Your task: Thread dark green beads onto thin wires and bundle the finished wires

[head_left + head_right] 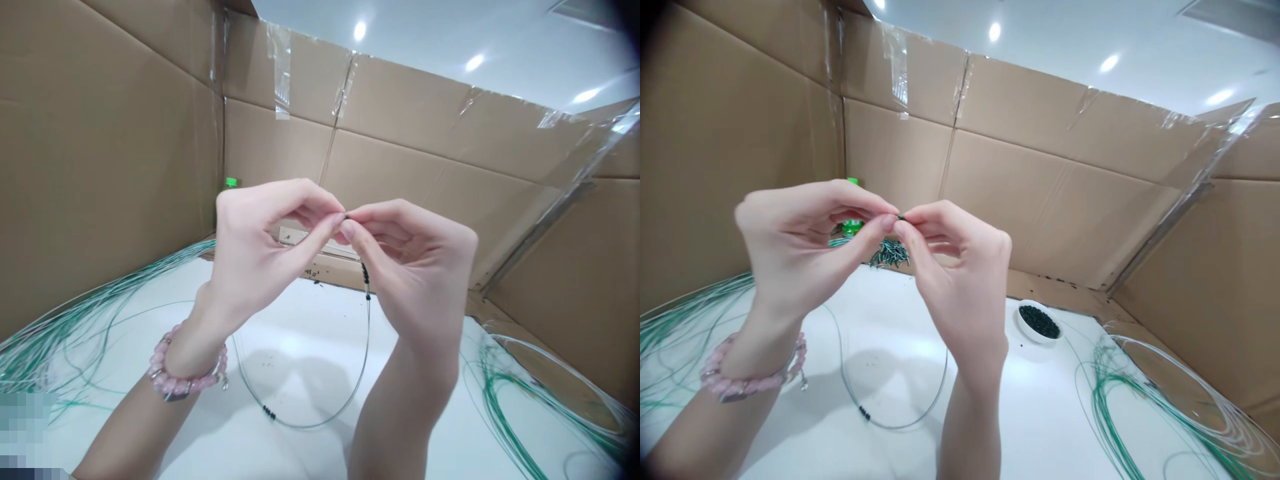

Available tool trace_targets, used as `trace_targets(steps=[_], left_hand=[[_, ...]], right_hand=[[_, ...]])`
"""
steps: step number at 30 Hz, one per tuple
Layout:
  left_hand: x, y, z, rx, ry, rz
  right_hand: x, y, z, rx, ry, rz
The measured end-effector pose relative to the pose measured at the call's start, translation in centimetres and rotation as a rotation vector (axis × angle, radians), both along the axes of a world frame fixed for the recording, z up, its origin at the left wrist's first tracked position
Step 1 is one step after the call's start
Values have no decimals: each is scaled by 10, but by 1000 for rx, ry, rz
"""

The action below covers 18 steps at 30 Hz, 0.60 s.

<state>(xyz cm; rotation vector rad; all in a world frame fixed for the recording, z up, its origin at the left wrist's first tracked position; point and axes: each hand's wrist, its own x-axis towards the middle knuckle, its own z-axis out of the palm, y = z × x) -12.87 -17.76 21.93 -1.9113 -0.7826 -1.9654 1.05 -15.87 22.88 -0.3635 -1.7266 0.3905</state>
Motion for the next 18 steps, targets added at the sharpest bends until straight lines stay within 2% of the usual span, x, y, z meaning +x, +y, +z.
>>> trace_targets(steps=[6,12,15,18], left_hand=[[-3,4,-1,39,89,102],[-6,8,-3,-8,36,52],[-3,11,-4,-24,43,18],[0,13,-4,-16,32,-31]], right_hand=[[3,3,3,-95,-56,-13],[26,5,6,-163,-270,-127],[27,4,5,-159,-208,-138],[18,5,4,-103,-143,-80]])
